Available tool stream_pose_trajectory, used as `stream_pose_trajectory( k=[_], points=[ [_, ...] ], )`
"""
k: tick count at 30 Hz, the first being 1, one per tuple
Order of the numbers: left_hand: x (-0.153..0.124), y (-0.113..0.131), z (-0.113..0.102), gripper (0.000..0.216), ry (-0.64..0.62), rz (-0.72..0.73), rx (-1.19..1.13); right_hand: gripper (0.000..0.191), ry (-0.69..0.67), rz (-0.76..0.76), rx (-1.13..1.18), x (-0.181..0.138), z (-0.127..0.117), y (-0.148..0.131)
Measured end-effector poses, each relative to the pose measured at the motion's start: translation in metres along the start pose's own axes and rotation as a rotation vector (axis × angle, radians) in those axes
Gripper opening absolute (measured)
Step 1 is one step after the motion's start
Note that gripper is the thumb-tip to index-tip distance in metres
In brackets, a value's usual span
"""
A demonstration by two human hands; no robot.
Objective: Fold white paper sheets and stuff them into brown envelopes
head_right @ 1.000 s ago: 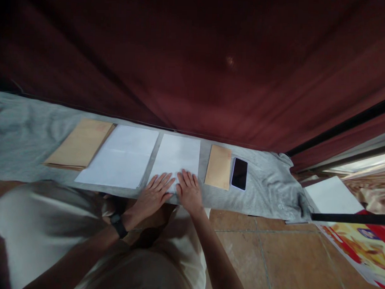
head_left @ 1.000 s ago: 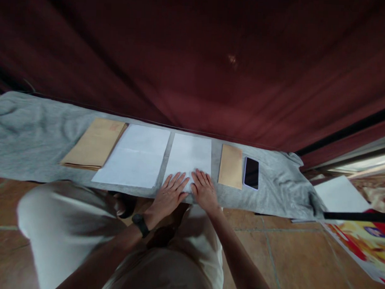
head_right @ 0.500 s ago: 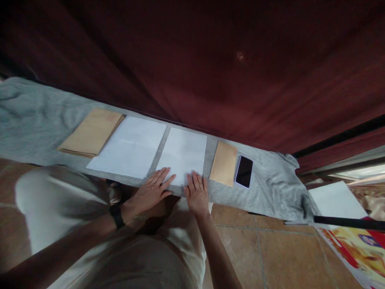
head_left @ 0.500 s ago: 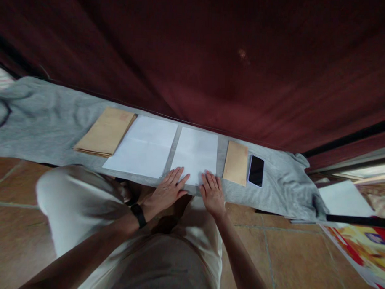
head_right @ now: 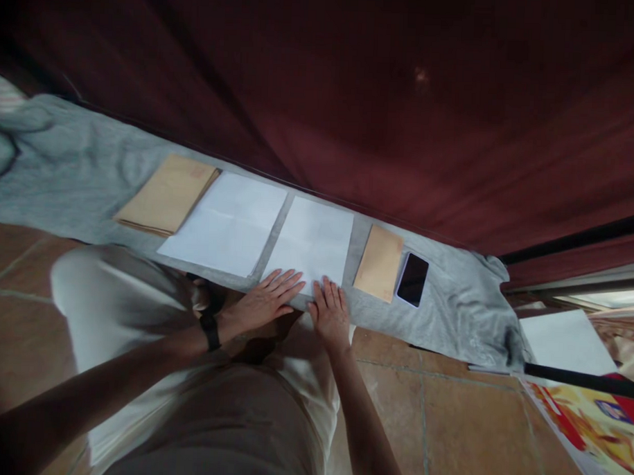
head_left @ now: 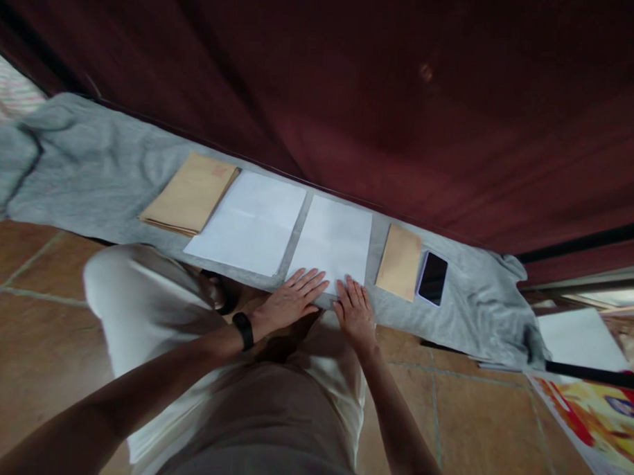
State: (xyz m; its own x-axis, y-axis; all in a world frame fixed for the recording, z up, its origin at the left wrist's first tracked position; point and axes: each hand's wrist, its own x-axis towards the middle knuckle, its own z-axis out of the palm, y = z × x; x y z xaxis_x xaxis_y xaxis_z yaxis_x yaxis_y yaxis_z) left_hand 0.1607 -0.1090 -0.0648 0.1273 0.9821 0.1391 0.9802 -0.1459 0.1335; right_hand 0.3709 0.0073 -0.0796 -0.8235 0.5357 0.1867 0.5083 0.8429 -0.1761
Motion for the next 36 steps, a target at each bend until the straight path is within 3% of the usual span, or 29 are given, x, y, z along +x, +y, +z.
stream_pose_trajectory(
  k=[9,16,27,36],
  points=[
    [-0.003,-0.002,-0.003,0.067,-0.015,0.037,0.016,0.052,-0.011,0.015,0.029,-0.012,-0.008,0.012],
    [0.004,-0.011,-0.003,0.046,0.021,-0.008,-0.021,0.048,-0.007,0.048,0.089,-0.002,-0.015,0.015],
    [0.018,-0.018,-0.033,0.056,-0.17,-0.073,0.007,0.044,-0.09,0.026,-0.003,0.011,-0.03,0.017],
    [0.023,-0.021,-0.016,0.064,-0.087,-0.057,0.018,0.043,-0.061,0.033,-0.014,0.013,-0.028,0.014]
  ],
)
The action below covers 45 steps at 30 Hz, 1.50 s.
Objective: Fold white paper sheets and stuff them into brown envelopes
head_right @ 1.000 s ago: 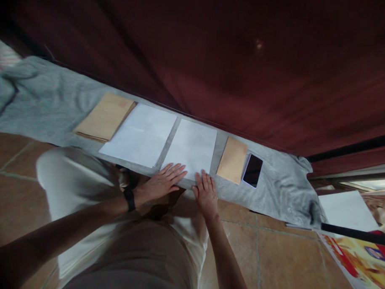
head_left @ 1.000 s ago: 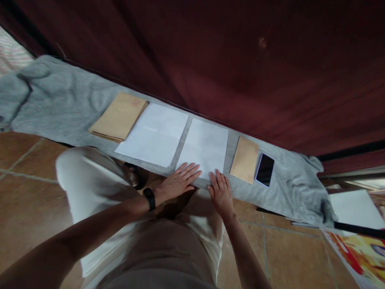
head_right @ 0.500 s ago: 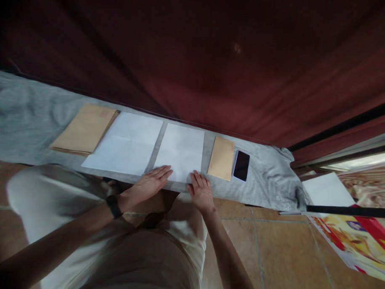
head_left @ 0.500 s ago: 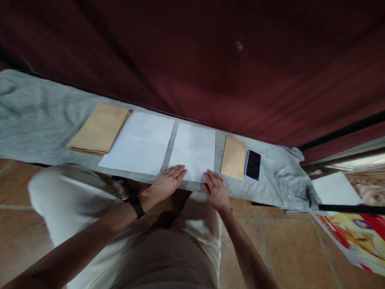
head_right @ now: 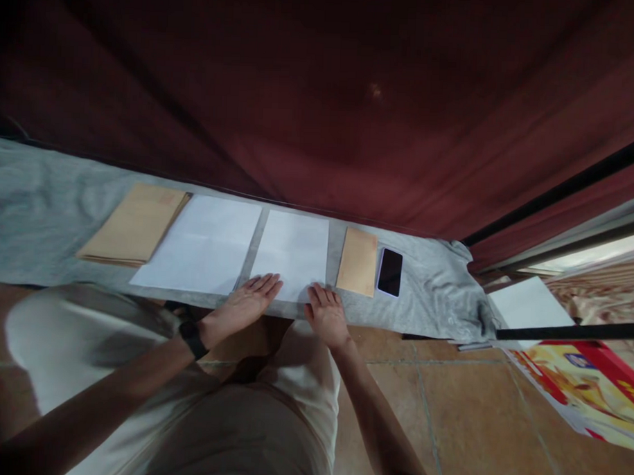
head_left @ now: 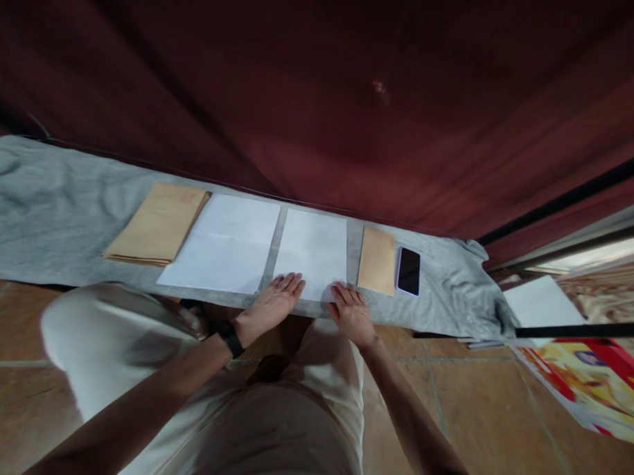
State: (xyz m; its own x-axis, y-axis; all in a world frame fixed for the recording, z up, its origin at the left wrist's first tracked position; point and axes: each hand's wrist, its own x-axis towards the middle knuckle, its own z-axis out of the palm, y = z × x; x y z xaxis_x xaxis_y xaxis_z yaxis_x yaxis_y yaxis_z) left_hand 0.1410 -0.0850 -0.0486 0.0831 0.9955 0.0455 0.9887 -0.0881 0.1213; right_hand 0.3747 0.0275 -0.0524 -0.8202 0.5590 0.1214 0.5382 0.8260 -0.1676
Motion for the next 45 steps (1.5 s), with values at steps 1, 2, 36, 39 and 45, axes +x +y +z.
stream_pose_trajectory(
  k=[1,2,36,39,45],
  points=[
    [0.0,-0.001,0.001,0.064,0.012,0.002,-0.001,0.043,0.004,0.005,0.013,0.0,0.001,0.0],
    [0.001,-0.003,0.001,0.064,0.022,0.003,0.0,0.043,0.007,0.01,0.029,0.0,0.001,0.001],
    [-0.024,-0.06,-0.009,0.033,0.086,-0.222,-0.756,0.025,0.06,0.117,0.679,-0.005,-0.006,0.029],
    [-0.01,-0.064,-0.011,0.03,0.105,-0.339,-0.874,0.031,0.09,0.273,0.728,-0.001,-0.004,0.029],
    [0.013,-0.06,-0.011,0.048,0.204,-0.499,-0.98,0.039,0.159,0.444,0.761,0.015,-0.003,0.027]
  ],
)
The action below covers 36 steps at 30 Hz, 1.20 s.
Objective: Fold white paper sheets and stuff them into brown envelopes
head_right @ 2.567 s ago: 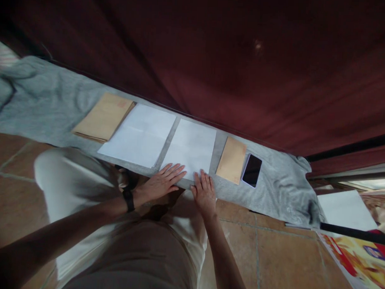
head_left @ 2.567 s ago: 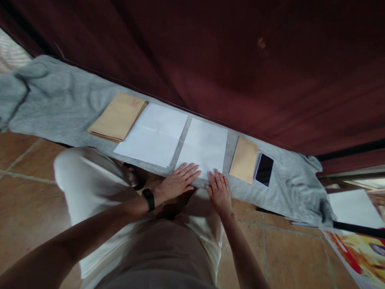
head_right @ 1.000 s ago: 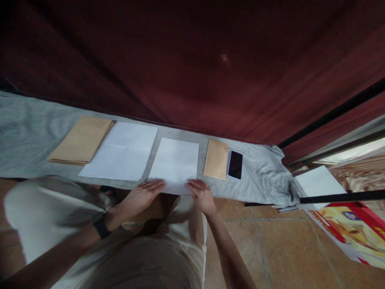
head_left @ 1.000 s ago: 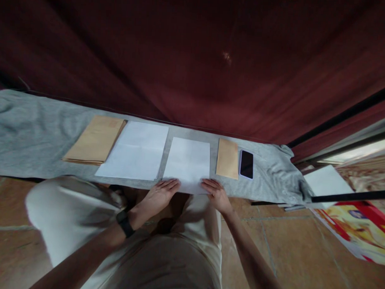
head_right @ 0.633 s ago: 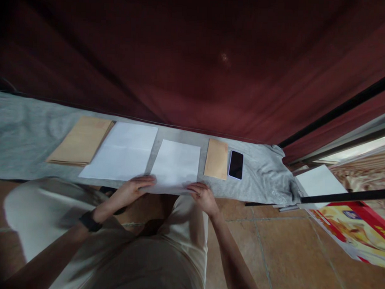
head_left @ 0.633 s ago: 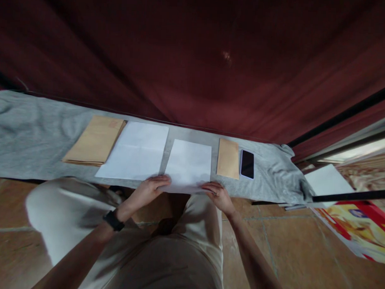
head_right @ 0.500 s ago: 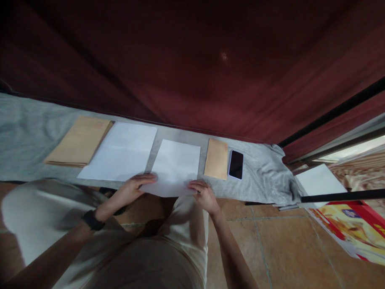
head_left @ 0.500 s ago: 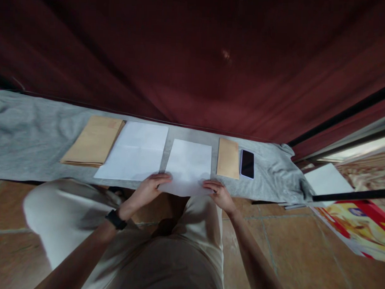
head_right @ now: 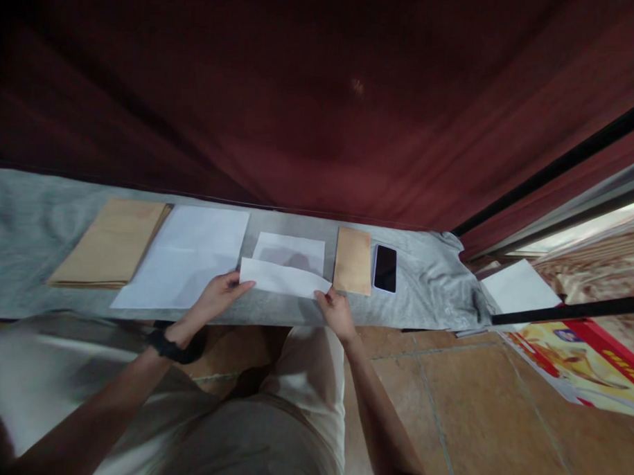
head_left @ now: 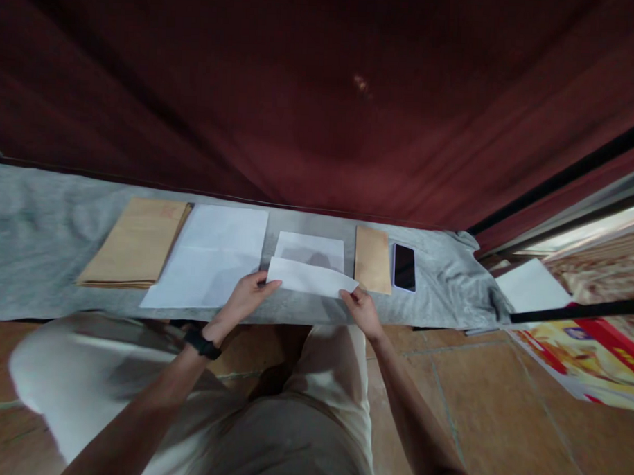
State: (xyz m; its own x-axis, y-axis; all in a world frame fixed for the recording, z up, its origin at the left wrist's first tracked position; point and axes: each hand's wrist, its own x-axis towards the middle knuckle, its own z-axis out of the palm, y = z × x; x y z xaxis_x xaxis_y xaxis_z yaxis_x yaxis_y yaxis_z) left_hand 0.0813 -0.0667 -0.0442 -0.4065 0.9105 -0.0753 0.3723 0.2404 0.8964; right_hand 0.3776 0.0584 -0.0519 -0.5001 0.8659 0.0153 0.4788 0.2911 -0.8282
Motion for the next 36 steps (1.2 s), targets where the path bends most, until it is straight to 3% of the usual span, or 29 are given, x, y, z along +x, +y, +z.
stream_pose_trajectory(
  k=[12,18,25,36],
  points=[
    [0.005,0.003,0.011,0.042,0.129,-0.065,0.1,0.034,0.179,0.092,-0.122,0.022,0.025,-0.008],
    [0.012,0.021,0.012,0.033,0.166,-0.163,0.415,0.021,0.147,0.174,-0.341,0.031,0.029,-0.014],
    [0.019,0.045,0.016,0.036,0.062,-0.329,0.757,0.025,0.056,0.315,-0.578,0.038,0.032,-0.035],
    [0.045,0.046,0.018,0.038,0.078,-0.353,0.758,0.035,0.046,0.366,-0.679,0.056,0.034,-0.054]
  ],
)
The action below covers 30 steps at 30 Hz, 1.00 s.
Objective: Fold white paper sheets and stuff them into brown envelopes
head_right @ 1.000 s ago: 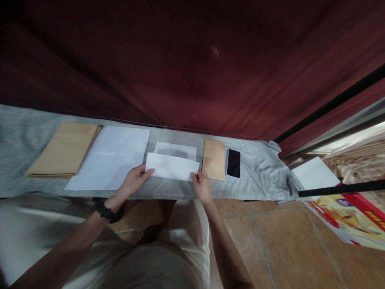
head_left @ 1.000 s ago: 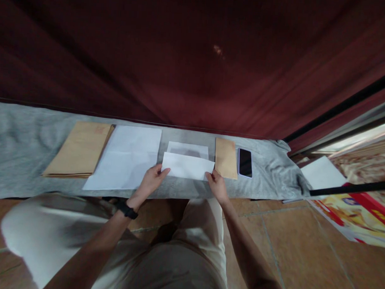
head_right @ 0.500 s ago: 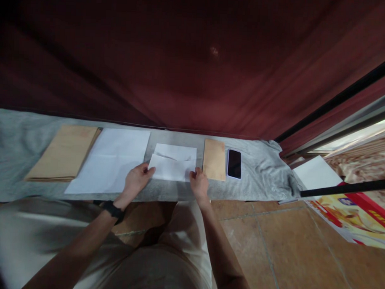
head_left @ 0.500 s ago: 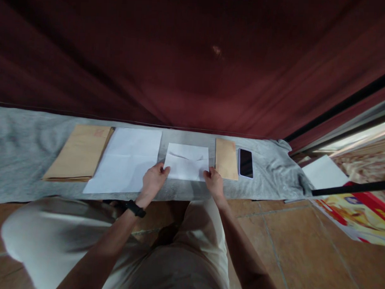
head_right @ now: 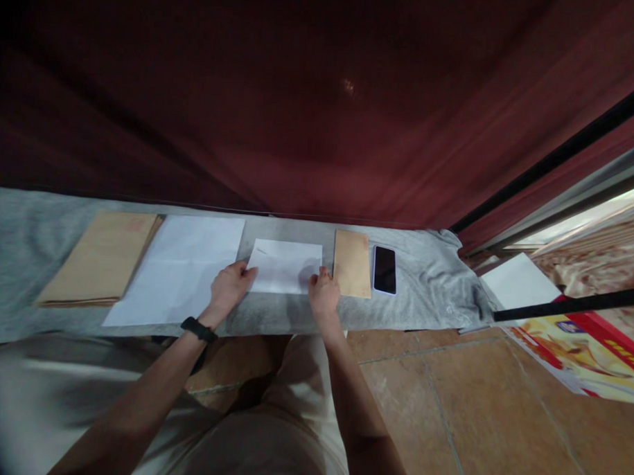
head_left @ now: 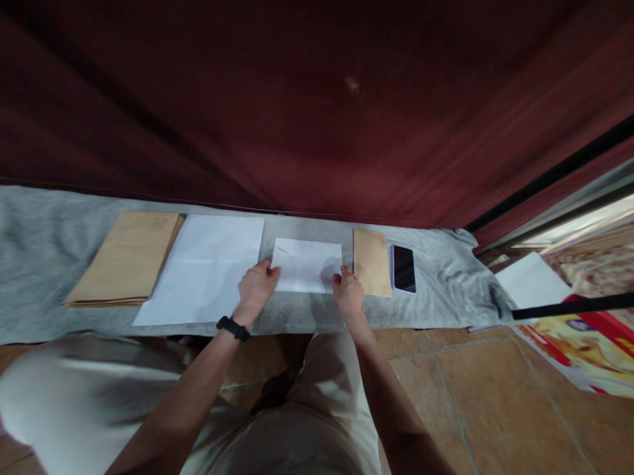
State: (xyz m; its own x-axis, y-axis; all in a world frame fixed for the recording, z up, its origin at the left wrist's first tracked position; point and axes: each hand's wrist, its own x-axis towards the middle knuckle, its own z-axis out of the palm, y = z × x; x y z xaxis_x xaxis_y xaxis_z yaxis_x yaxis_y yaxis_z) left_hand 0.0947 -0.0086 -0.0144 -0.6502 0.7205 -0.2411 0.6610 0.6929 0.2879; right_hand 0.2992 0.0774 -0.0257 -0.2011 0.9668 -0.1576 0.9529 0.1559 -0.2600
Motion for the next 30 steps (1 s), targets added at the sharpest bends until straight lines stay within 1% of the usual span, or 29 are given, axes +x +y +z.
stream_pose_trajectory(
  k=[7,15,23,30],
  points=[
    [0.013,0.009,-0.003,0.038,0.004,-0.035,-0.042,0.032,0.033,-0.025,0.002,0.014,0.004,-0.002],
    [0.024,0.013,0.001,0.039,0.041,-0.069,-0.099,0.033,0.058,-0.018,0.016,0.028,0.008,-0.005],
    [0.029,0.019,0.001,0.041,0.047,-0.095,-0.061,0.032,0.12,-0.037,-0.046,0.039,0.014,-0.009],
    [0.024,0.024,0.008,0.043,0.118,-0.072,0.021,0.031,0.141,-0.038,-0.104,0.04,0.015,-0.013]
  ],
)
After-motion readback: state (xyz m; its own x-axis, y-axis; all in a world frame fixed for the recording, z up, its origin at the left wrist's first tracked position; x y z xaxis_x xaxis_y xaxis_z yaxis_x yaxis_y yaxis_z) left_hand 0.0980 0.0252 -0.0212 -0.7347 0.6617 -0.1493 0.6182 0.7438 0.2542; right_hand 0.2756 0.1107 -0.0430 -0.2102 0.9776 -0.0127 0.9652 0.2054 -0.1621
